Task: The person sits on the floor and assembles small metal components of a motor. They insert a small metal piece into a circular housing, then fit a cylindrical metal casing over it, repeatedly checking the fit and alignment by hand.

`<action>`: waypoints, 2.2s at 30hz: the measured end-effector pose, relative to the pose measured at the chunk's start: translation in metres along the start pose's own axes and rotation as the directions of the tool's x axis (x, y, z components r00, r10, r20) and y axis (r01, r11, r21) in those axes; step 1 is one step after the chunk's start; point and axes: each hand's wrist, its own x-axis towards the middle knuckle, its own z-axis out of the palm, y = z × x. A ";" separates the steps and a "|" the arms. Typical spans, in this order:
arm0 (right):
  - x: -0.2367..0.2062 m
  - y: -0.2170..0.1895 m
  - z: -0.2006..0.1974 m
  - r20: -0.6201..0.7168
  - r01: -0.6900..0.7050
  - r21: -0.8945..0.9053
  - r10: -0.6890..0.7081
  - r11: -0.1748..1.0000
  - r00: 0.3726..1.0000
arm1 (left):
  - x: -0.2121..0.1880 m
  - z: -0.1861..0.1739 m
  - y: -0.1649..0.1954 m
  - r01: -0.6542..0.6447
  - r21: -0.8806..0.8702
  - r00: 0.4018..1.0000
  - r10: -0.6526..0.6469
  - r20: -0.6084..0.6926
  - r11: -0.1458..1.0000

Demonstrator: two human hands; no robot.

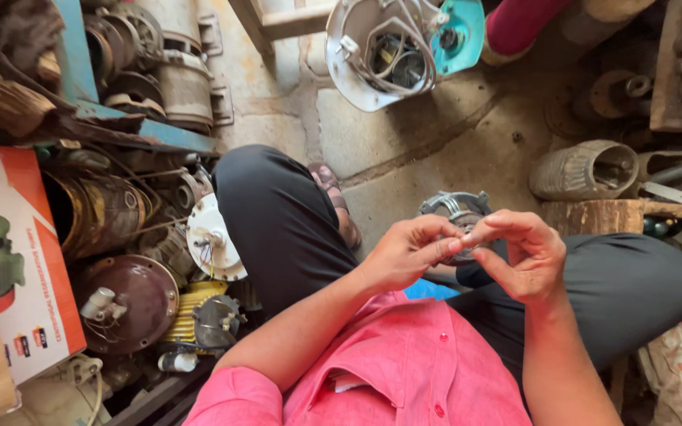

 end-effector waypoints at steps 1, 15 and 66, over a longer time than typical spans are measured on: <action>0.000 0.000 0.000 0.007 0.014 -0.006 -0.014 1.000 1.000 | -0.001 0.000 0.001 0.009 -0.005 1.000 -0.009 -0.004 1.000; -0.009 -0.008 0.009 -0.094 -0.038 0.124 0.050 0.992 0.994 | -0.014 0.005 0.016 -0.089 0.013 0.996 0.089 0.027 0.996; -0.005 0.001 0.006 -0.058 -0.055 -0.218 0.043 0.974 0.997 | -0.015 0.008 0.037 -0.196 0.305 0.980 0.198 0.024 0.932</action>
